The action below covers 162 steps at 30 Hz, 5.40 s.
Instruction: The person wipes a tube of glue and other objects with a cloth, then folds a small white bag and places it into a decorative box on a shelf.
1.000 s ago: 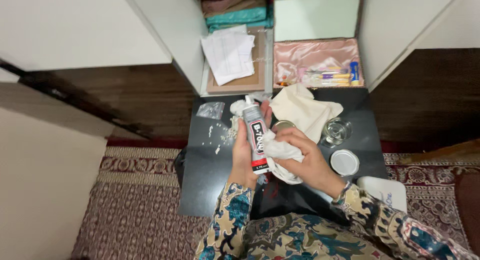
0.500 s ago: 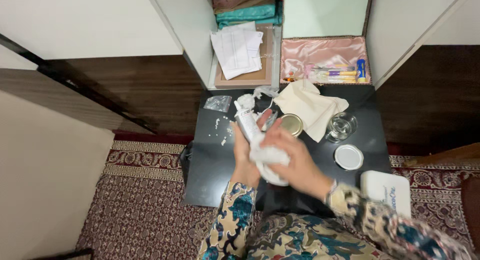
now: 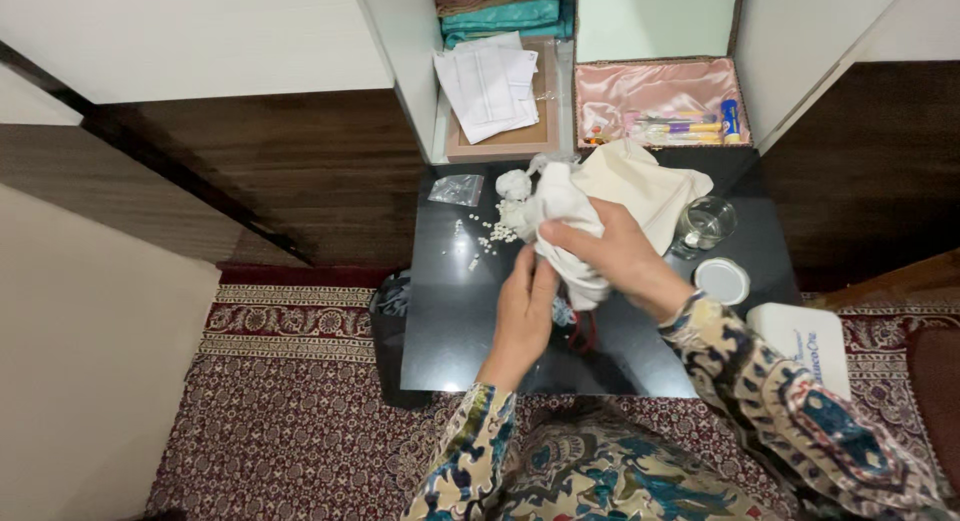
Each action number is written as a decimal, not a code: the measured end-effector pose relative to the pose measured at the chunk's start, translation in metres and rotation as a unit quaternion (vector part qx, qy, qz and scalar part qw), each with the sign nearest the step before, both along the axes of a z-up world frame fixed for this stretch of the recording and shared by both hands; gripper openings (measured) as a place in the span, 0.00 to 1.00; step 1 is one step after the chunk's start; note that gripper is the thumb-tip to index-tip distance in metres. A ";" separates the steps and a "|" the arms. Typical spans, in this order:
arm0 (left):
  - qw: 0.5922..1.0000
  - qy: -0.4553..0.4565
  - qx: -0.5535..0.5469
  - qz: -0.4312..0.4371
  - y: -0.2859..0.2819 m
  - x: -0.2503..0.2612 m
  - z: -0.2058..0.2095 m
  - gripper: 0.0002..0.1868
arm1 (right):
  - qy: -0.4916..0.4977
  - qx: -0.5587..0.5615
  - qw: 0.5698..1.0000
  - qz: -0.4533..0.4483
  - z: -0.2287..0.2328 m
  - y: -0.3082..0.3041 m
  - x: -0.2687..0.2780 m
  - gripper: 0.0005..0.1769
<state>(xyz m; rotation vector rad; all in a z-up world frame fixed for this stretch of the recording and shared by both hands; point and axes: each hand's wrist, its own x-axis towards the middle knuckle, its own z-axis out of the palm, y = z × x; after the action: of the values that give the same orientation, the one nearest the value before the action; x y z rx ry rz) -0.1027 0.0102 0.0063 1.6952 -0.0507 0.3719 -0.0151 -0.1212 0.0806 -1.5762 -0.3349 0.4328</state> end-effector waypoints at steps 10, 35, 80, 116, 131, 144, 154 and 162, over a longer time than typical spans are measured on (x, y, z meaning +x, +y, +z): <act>0.762 0.206 -0.501 -0.355 0.034 -0.029 0.015 0.39 | 0.091 0.051 0.993 0.059 -0.009 -0.007 -0.017 0.19; 0.728 0.021 -0.684 0.044 0.061 -0.030 -0.040 0.36 | -0.415 -0.167 0.890 -0.087 -0.021 0.043 -0.171 0.18; 0.831 0.109 -0.542 0.058 0.047 -0.042 0.003 0.23 | -0.150 -0.132 0.978 -0.059 -0.020 0.023 -0.168 0.21; 0.729 -0.048 -0.677 -0.086 0.047 -0.046 0.008 0.34 | -0.424 -0.227 0.874 -0.063 0.010 0.037 -0.173 0.25; 0.724 -0.054 -0.678 -0.115 0.025 -0.041 -0.002 0.38 | -0.451 -0.216 0.865 0.016 0.009 0.019 -0.171 0.30; 0.718 -0.046 -0.668 -0.191 -0.048 0.010 0.006 0.32 | -0.471 -0.237 0.850 -0.009 0.004 -0.039 -0.106 0.31; 0.719 -0.039 -0.666 -0.197 -0.069 0.025 -0.008 0.36 | -0.456 -0.244 0.856 0.014 0.006 -0.063 -0.085 0.33; 0.801 0.022 -0.592 -0.092 -0.061 0.030 0.017 0.31 | -0.426 -0.178 0.887 -0.033 -0.013 -0.067 -0.067 0.35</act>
<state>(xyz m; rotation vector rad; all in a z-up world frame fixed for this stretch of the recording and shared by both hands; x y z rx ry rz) -0.0729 -0.0505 0.0235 0.4349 0.0495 0.1373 -0.0822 -0.1880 0.0675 -2.0776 -0.9061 -0.3098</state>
